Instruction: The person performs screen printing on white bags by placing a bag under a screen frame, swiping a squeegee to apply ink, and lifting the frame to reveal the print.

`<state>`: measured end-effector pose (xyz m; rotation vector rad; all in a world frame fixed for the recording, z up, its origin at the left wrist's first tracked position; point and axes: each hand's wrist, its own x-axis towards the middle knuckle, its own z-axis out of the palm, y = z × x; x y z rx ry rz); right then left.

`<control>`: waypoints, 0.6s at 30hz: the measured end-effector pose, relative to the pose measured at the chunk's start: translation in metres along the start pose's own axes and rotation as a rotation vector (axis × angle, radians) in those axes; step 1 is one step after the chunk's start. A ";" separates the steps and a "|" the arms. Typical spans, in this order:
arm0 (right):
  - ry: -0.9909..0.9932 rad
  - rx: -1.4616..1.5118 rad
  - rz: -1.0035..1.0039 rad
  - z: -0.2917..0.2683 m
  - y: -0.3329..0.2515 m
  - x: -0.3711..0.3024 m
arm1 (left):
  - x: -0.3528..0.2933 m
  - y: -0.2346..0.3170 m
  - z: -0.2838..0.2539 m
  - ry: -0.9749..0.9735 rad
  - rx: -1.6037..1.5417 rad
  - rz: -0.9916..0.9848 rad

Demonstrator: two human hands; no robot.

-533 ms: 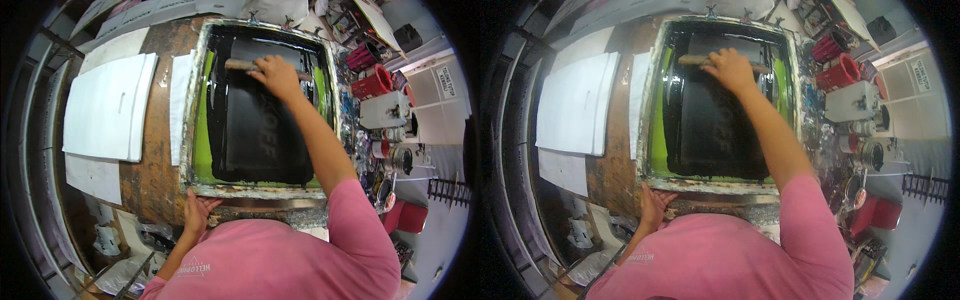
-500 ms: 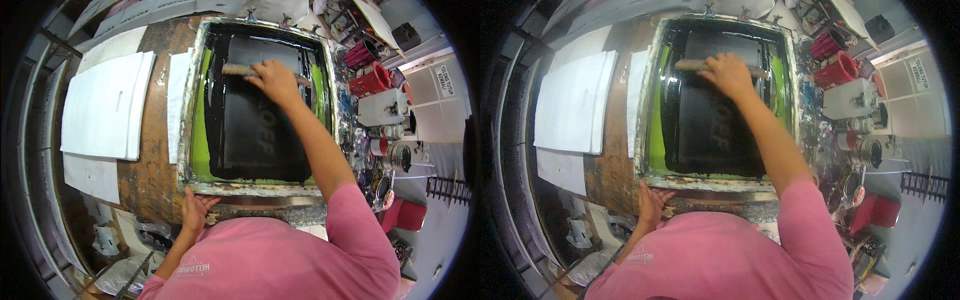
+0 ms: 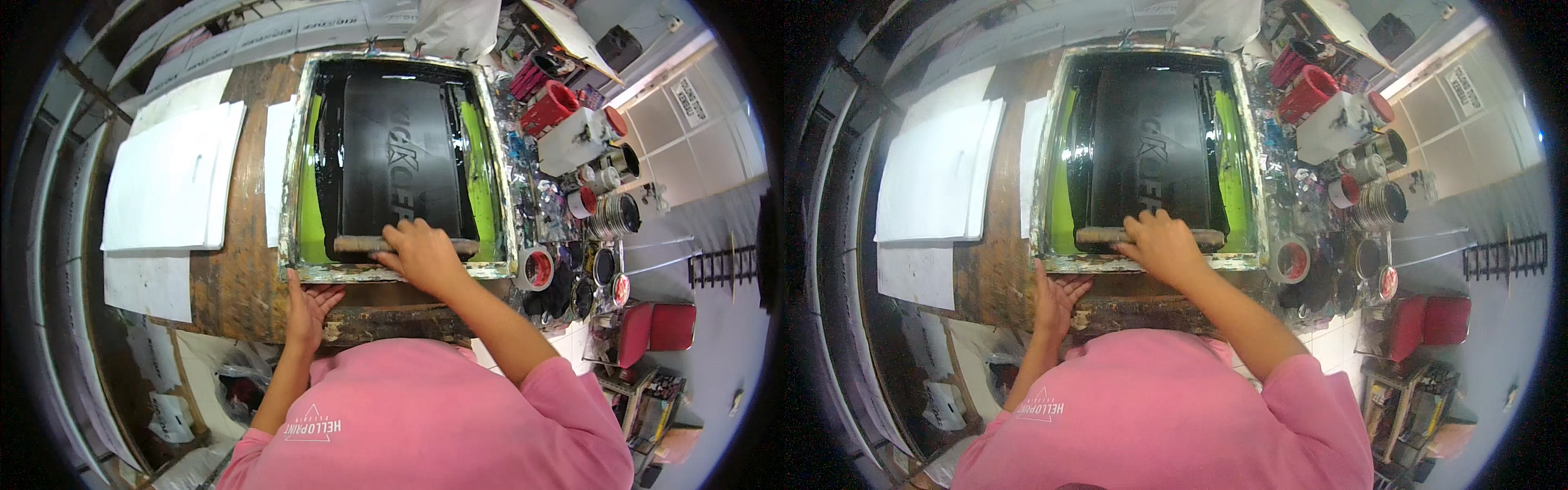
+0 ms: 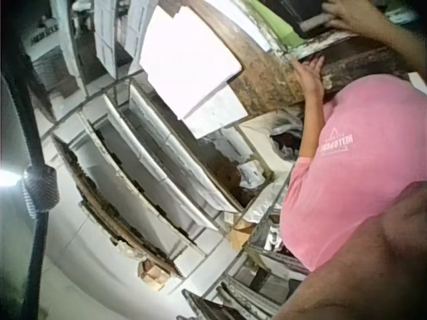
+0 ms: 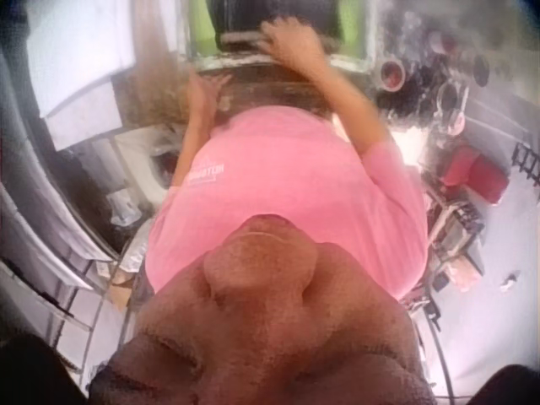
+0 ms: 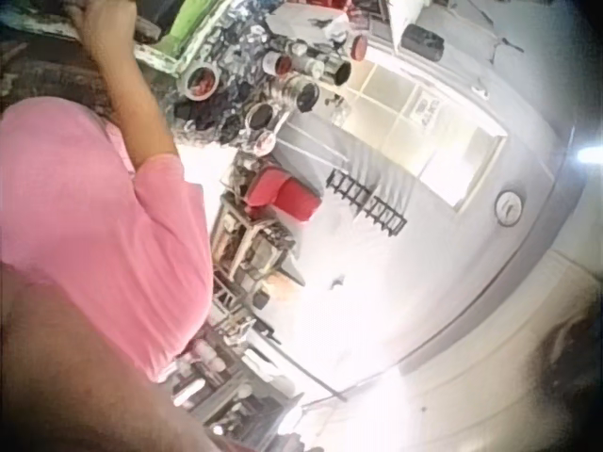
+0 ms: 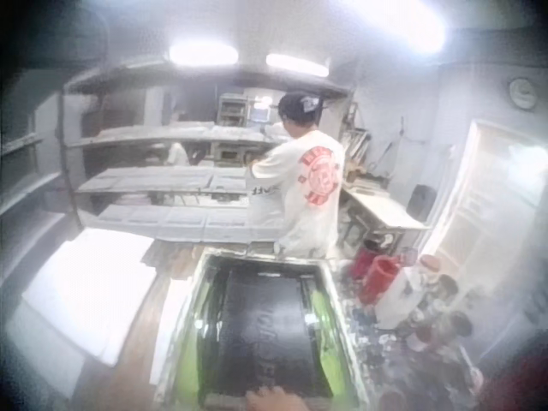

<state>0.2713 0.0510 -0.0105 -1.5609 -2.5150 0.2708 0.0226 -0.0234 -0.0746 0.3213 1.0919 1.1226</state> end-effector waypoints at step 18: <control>0.741 -0.250 -0.117 -0.207 -0.027 0.068 | 0.048 0.123 0.056 -0.412 0.655 0.822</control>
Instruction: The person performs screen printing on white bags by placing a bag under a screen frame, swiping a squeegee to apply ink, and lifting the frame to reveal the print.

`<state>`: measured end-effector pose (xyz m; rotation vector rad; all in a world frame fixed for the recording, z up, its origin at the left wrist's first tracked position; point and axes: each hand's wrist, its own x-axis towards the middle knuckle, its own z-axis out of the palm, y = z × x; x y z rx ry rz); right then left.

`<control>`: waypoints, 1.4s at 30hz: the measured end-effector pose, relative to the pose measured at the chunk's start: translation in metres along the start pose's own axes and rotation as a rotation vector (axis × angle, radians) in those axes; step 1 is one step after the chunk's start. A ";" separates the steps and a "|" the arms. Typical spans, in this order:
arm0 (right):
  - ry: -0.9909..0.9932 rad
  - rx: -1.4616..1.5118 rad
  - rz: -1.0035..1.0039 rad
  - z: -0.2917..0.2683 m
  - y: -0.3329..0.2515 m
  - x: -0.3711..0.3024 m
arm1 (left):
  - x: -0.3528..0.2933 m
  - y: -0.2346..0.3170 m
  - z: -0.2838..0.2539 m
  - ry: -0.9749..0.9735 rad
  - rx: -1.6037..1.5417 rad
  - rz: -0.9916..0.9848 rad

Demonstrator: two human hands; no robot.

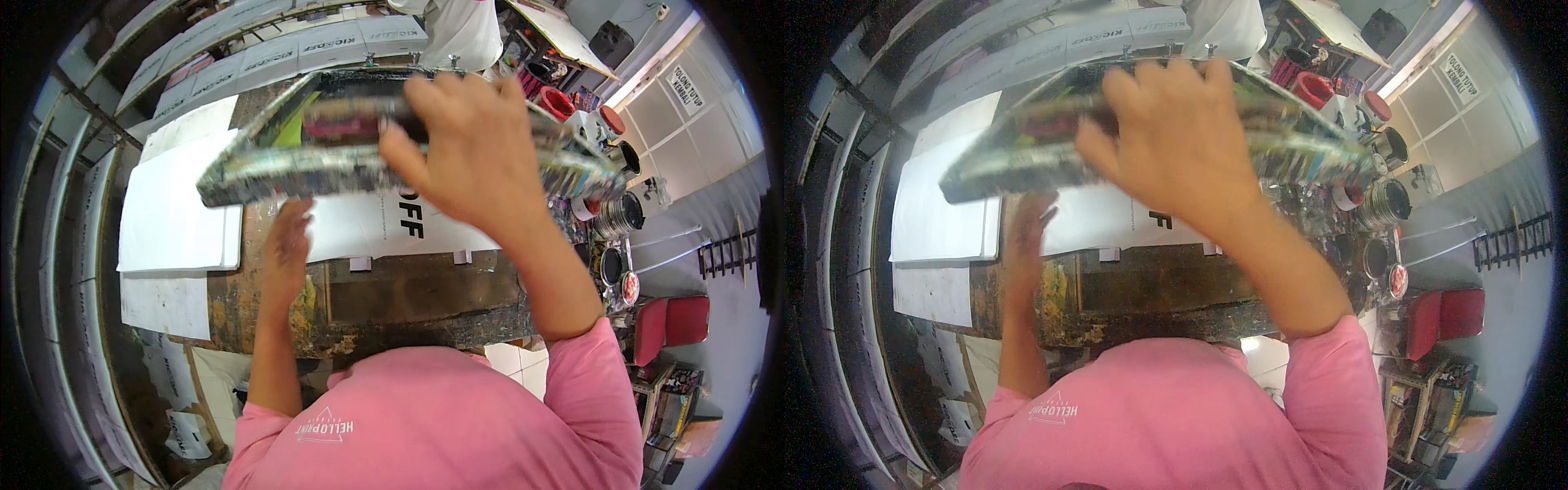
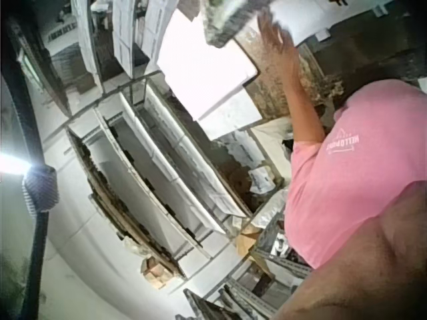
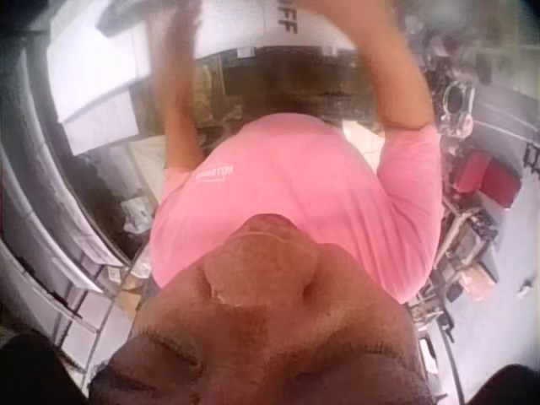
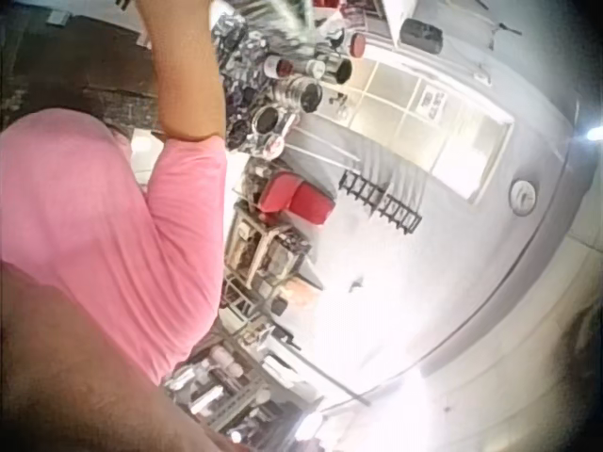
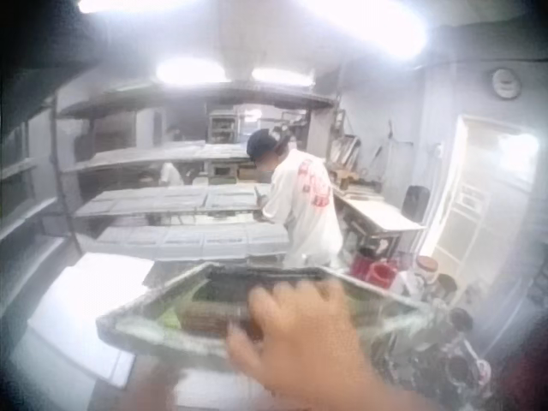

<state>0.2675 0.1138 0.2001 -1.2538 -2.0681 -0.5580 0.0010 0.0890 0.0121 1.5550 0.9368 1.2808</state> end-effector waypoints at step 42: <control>0.023 0.005 0.013 -0.011 0.024 0.067 | 0.121 -0.163 0.054 0.008 1.450 -0.119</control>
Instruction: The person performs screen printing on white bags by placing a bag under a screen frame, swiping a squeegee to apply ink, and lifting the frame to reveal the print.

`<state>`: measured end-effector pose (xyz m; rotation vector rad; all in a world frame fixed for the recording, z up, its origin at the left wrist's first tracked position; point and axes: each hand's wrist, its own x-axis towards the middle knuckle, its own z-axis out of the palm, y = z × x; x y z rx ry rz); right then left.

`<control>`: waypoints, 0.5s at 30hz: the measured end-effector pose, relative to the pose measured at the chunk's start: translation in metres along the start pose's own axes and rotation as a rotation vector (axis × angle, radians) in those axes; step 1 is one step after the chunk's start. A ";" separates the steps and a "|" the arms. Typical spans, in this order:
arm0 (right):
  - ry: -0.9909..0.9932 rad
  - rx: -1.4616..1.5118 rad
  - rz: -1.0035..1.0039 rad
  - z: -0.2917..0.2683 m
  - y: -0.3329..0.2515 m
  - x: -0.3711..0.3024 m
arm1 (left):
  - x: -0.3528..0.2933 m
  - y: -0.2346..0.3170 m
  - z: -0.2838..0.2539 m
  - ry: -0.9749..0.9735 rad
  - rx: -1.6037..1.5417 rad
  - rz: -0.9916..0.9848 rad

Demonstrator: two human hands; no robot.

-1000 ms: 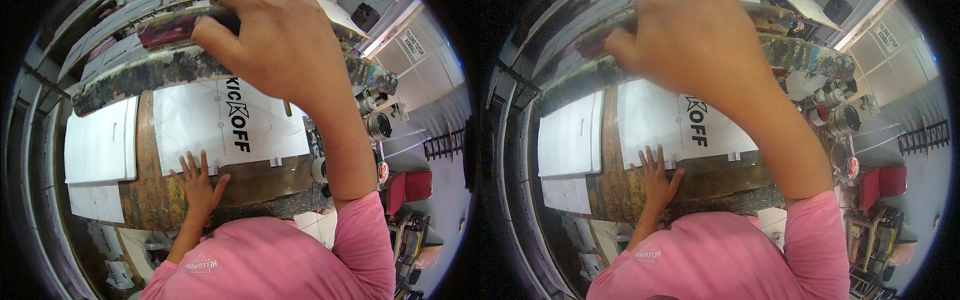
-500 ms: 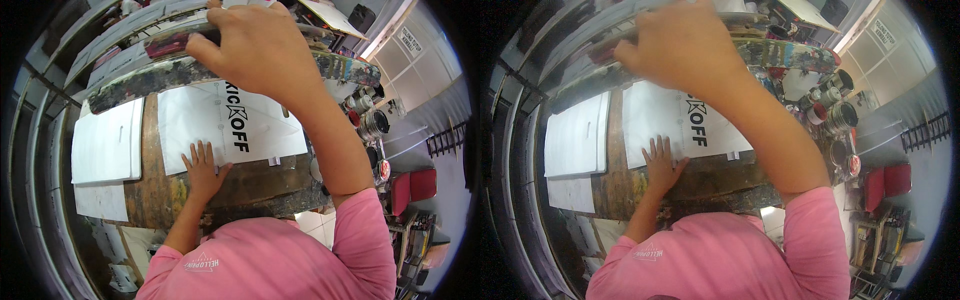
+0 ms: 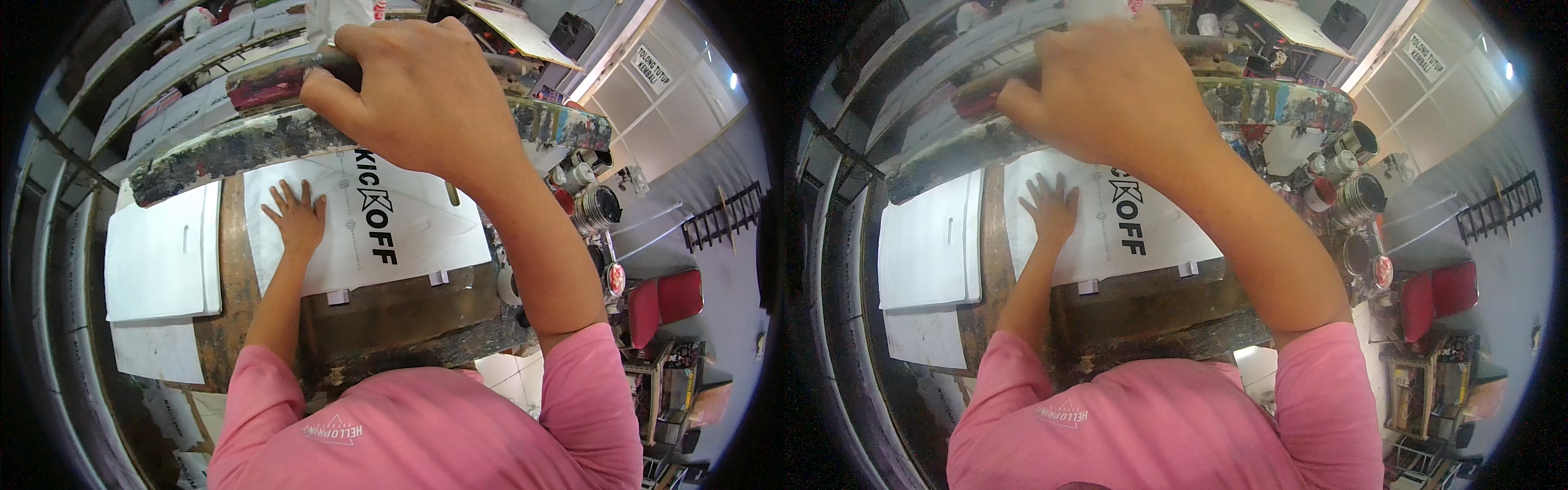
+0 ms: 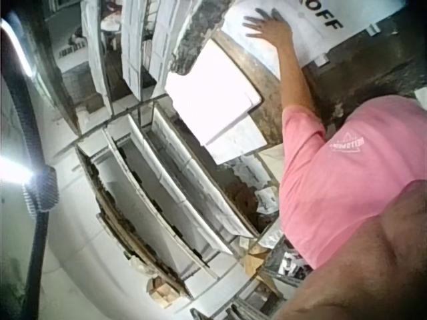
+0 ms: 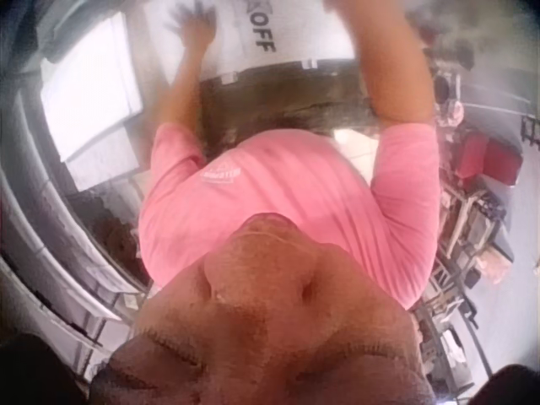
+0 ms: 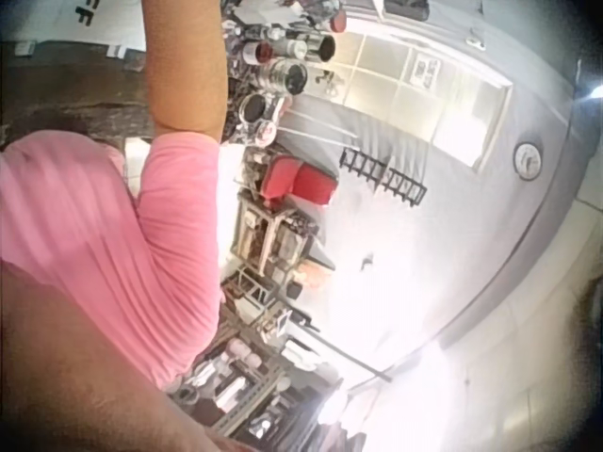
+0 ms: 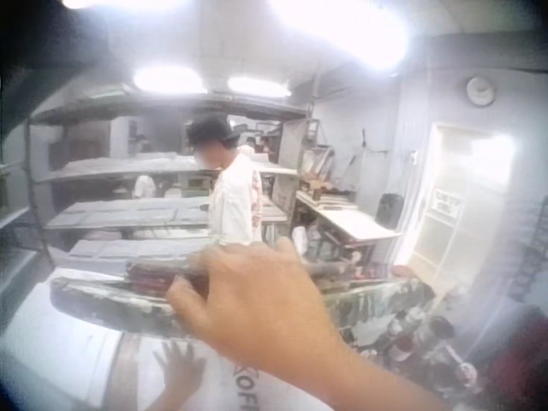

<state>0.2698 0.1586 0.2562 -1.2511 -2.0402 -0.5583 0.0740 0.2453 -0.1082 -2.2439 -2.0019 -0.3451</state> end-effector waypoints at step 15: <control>-0.047 0.009 0.038 0.001 0.003 0.002 | -0.001 -0.018 -0.064 0.389 -0.581 0.205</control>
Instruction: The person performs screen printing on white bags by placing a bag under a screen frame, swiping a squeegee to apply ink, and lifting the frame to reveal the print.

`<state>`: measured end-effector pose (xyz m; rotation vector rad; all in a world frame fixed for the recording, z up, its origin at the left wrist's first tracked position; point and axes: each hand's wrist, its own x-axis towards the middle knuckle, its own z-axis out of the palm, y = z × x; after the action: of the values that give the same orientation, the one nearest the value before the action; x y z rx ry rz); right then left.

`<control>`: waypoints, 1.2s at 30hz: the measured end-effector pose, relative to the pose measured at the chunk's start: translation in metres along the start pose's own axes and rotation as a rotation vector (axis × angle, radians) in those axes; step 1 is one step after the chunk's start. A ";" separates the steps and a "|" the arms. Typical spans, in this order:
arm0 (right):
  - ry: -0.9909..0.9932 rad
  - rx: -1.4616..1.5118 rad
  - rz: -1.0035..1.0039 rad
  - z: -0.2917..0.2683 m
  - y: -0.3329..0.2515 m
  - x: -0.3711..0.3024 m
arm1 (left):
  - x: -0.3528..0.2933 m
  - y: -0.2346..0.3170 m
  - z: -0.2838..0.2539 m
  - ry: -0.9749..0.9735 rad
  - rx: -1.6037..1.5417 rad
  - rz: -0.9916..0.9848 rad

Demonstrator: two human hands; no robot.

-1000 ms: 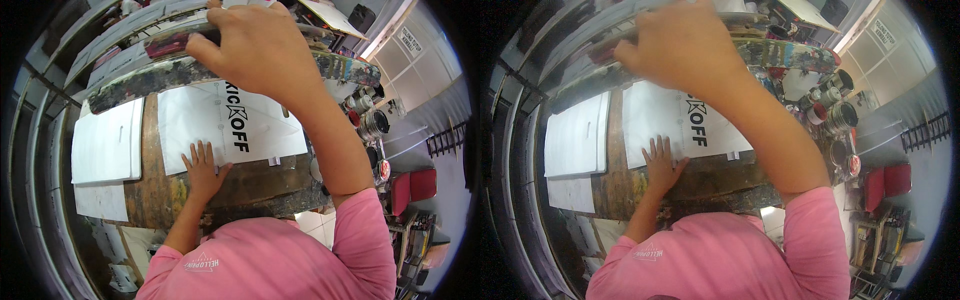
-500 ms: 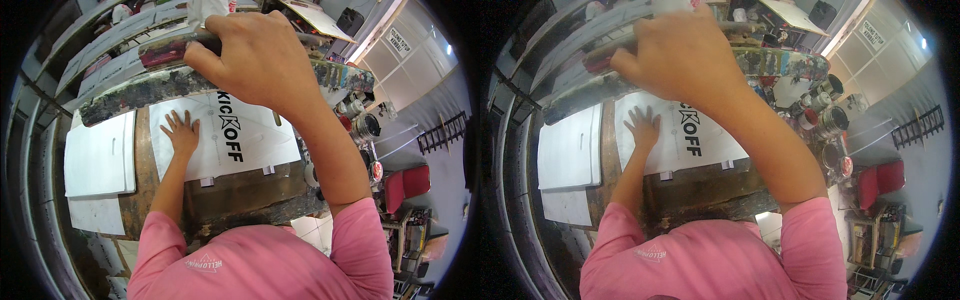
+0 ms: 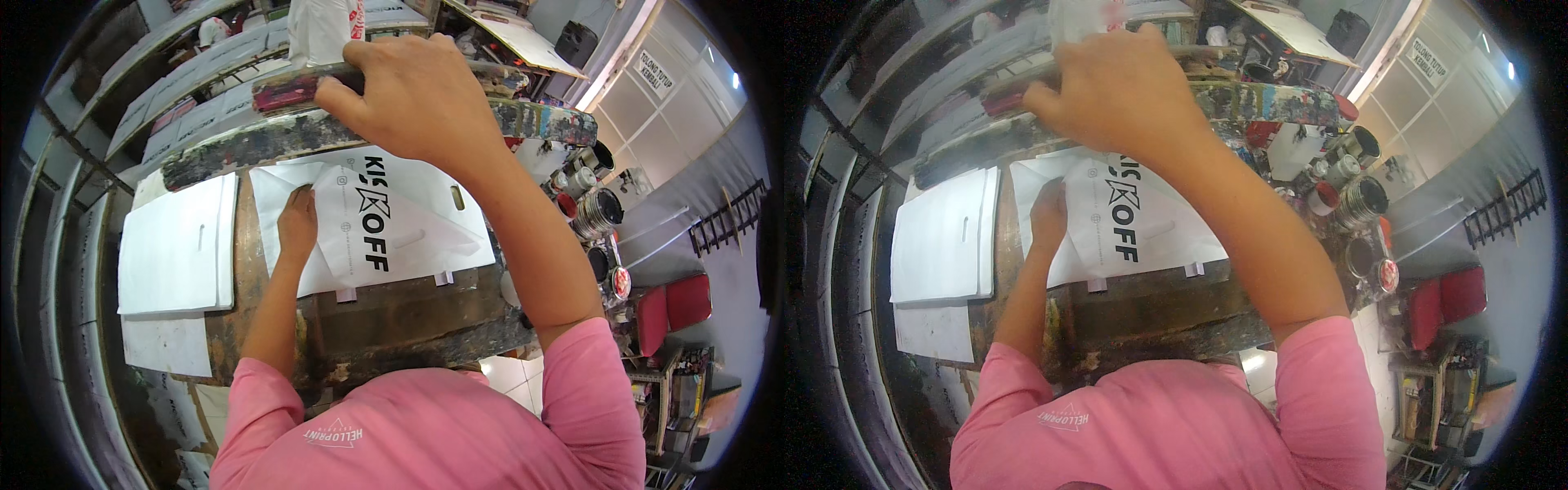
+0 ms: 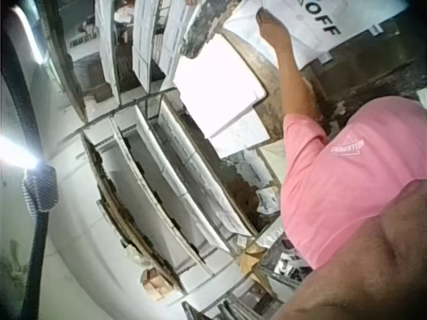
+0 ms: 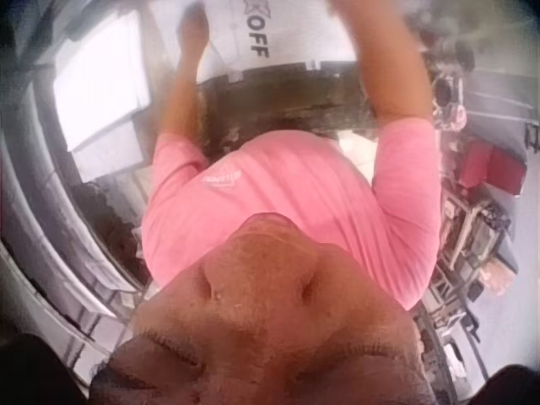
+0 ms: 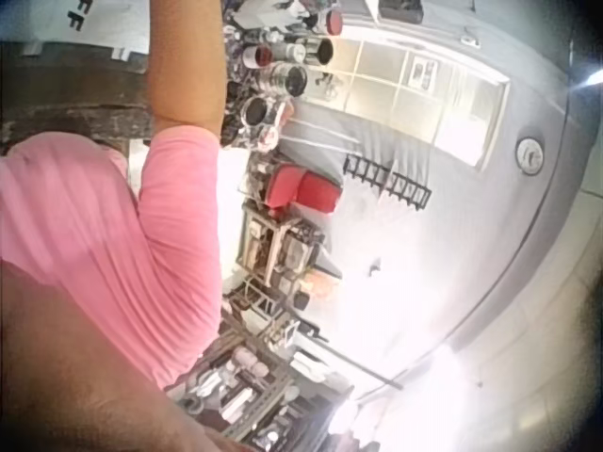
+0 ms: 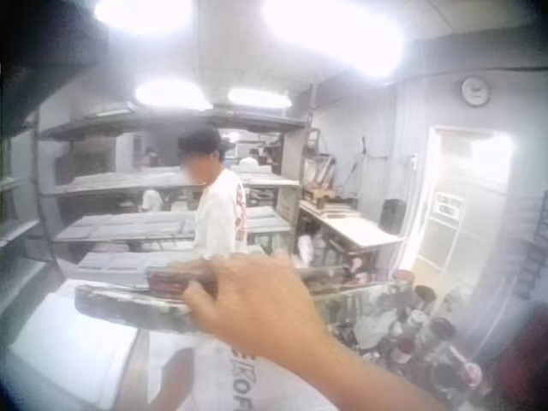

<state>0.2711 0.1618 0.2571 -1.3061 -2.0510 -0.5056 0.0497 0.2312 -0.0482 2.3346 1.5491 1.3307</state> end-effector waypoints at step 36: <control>0.015 -0.006 -0.009 -0.003 -0.005 0.001 | -0.081 -0.289 -0.390 0.325 0.566 -0.478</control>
<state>0.2670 0.1586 0.2603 -1.2925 -2.0453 -0.5245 -0.4329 0.1576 0.0152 1.8125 2.6650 1.3104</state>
